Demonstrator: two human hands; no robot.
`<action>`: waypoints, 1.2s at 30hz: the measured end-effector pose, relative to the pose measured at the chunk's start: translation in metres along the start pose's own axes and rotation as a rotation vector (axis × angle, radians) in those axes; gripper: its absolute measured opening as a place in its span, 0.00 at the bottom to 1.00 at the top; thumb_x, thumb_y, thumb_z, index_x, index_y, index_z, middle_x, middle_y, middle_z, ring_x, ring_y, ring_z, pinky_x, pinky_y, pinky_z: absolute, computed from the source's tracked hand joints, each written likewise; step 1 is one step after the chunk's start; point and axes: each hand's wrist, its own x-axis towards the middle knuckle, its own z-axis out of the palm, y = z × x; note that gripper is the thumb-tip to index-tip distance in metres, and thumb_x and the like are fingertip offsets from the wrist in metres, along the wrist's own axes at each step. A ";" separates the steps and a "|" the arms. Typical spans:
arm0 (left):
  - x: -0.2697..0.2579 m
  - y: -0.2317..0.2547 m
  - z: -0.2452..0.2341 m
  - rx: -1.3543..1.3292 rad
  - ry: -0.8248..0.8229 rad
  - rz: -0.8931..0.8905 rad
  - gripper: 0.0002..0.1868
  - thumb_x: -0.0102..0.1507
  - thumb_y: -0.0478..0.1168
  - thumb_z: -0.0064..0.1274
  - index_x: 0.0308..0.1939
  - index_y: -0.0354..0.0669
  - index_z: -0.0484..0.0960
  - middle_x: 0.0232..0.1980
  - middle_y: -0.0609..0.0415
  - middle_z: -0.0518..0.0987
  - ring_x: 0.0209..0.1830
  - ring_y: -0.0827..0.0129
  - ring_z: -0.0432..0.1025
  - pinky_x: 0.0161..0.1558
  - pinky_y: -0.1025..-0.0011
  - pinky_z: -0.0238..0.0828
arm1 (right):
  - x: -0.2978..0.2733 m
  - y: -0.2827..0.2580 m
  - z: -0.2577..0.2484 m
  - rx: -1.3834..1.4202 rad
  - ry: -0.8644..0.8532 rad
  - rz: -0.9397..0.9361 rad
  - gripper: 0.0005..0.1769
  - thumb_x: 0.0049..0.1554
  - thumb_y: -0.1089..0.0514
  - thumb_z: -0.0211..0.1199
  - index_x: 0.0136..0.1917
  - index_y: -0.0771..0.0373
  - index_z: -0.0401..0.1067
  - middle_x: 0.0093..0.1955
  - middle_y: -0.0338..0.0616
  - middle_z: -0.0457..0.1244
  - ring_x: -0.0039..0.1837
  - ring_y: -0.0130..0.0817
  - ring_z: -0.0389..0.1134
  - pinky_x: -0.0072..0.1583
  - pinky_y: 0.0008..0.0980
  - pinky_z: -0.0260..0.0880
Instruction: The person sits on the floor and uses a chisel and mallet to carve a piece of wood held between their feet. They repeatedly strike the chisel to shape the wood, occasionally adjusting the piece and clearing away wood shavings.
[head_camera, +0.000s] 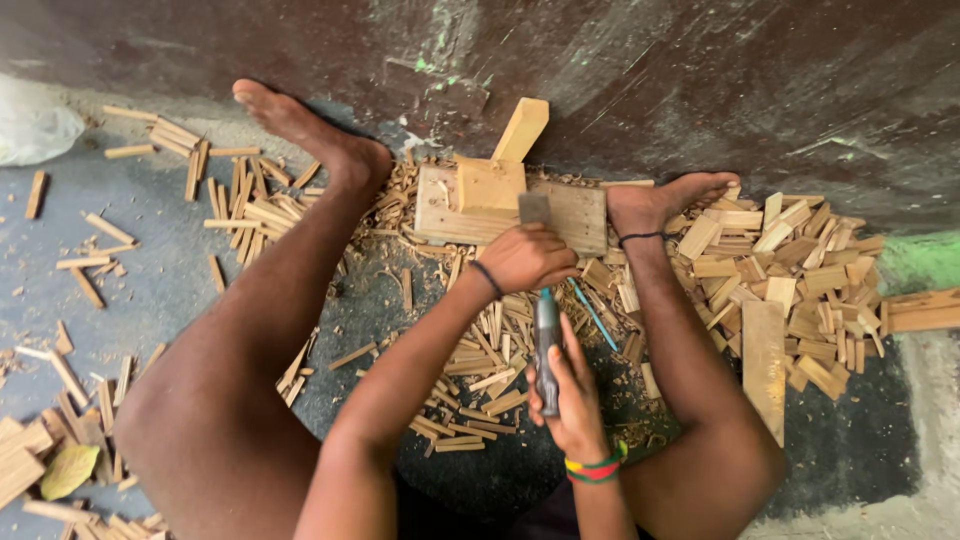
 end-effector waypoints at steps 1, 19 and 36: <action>-0.007 -0.007 -0.004 0.050 0.042 0.071 0.14 0.64 0.53 0.57 0.44 0.48 0.83 0.41 0.54 0.83 0.44 0.58 0.78 0.49 0.58 0.79 | -0.004 0.003 -0.002 -0.024 0.012 0.007 0.39 0.63 0.48 0.53 0.84 0.38 0.44 0.38 0.46 0.63 0.27 0.27 0.62 0.25 0.26 0.62; -0.012 -0.126 -0.053 0.635 -0.246 -0.391 0.15 0.70 0.53 0.52 0.35 0.51 0.86 0.39 0.53 0.84 0.40 0.65 0.73 0.60 0.55 0.64 | 0.005 0.015 -0.041 0.005 0.245 0.054 0.43 0.60 0.52 0.57 0.83 0.37 0.44 0.37 0.46 0.63 0.26 0.28 0.63 0.24 0.28 0.62; 0.002 -0.063 -0.049 0.400 0.050 -0.599 0.46 0.67 0.76 0.35 0.63 0.37 0.75 0.38 0.45 0.84 0.39 0.57 0.79 0.64 0.41 0.54 | -0.001 -0.001 -0.033 0.080 0.205 0.001 0.45 0.59 0.52 0.58 0.84 0.38 0.43 0.38 0.45 0.62 0.27 0.27 0.63 0.24 0.27 0.61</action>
